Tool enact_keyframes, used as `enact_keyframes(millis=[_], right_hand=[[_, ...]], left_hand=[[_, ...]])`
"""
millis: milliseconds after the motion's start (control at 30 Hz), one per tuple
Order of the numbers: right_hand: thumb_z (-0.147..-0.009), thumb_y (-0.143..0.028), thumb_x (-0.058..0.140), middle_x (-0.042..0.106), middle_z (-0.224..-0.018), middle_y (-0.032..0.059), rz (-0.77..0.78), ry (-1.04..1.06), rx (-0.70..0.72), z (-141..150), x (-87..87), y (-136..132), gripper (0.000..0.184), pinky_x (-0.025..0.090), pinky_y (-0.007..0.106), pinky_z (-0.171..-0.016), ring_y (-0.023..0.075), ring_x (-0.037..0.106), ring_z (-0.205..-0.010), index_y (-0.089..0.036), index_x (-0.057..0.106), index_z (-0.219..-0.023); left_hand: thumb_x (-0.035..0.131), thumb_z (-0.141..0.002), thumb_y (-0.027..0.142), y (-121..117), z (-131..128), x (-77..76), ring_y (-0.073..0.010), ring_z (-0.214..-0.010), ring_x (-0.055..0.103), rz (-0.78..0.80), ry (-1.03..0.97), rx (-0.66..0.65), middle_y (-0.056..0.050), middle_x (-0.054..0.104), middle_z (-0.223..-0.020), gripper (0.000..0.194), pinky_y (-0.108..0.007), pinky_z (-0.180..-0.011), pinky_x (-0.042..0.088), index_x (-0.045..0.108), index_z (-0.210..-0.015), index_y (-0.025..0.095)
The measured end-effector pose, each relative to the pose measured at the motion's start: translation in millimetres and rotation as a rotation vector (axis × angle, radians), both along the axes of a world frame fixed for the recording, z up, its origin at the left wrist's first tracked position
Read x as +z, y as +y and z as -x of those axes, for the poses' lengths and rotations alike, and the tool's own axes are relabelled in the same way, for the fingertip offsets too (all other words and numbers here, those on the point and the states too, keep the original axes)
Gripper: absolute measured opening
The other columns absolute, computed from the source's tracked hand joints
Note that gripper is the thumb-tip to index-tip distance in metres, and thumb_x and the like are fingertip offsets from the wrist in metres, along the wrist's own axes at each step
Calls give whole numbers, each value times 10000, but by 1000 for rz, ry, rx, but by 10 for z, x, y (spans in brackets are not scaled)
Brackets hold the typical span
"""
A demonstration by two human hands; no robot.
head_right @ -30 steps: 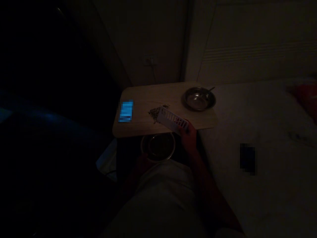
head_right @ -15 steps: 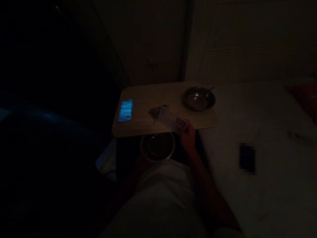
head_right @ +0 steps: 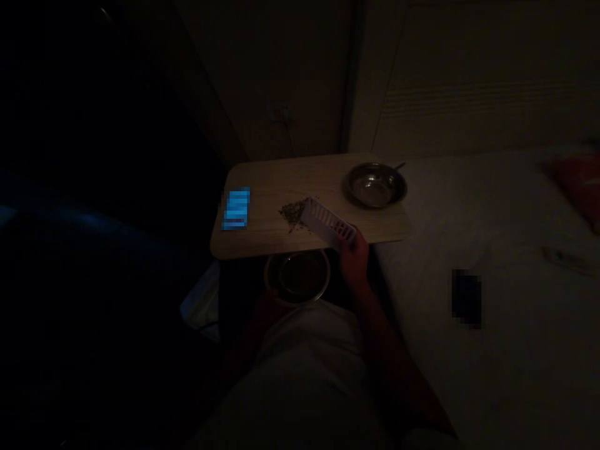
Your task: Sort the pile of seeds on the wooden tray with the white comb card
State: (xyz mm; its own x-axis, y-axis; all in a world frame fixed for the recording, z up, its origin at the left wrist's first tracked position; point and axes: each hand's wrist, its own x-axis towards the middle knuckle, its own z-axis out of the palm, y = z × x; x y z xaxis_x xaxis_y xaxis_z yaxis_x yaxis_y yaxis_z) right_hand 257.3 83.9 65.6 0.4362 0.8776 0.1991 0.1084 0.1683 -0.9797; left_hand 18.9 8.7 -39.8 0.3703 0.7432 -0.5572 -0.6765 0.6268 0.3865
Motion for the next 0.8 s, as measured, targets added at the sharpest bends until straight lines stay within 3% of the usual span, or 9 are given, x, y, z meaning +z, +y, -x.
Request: enact_keyframes(millis=[200, 467, 600, 667, 800], right_hand=[[-821, -326, 638, 738, -1057, 74, -14, -23, 4, 18, 1, -15, 294, 514, 406, -933, 230, 666, -978, -192, 680, -1079], [-839, -326, 626, 748, -1035, 51, -19, -24, 123, 221, 109, -64, 270, 540, 369, -890, 219, 679, -964, -218, 683, -1080], [-836, -315, 631, 745, -1026, 42, -4, -39, 154, 251, 122, -83, 271, 531, 370, -896, 219, 679, -960, -223, 682, -1086], [-840, -325, 627, 743, -1038, 47, 3, -37, 147, 218, 99, -85, 277, 530, 372, -902, 219, 675, -965, -219, 681, -1089], [-828, -334, 642, 740, -1023, 48, 11, -28, 96, 113, 54, -76, 289, 531, 369, -886, 214, 666, -939, -214, 680, -1088]], left_hand=[[680, -716, 287, 10, -35, -46, -335, -1094, 676, -15, -55, 28, -131, 775, -1035, 384, -448, -1083, 405, 714, -1058, 115], [679, -708, 263, 41, 25, -172, -358, -1062, 682, 37, -8, 5, -119, 778, -916, 253, -487, -1076, 403, 724, -932, 154], [682, -704, 214, -14, 48, -157, -362, -1079, 677, 37, 46, 11, -89, 779, -827, 80, -459, -1071, 413, 719, -775, 216], [681, -691, 180, -20, 40, -141, -357, -1084, 676, 27, 57, 26, -74, 776, -796, 95, -461, -1077, 407, 718, -767, 223], [669, -732, 263, 9, -11, -128, -346, -1039, 693, 45, 49, 41, -109, 791, -904, 200, -453, -1065, 421, 746, -889, 165]])
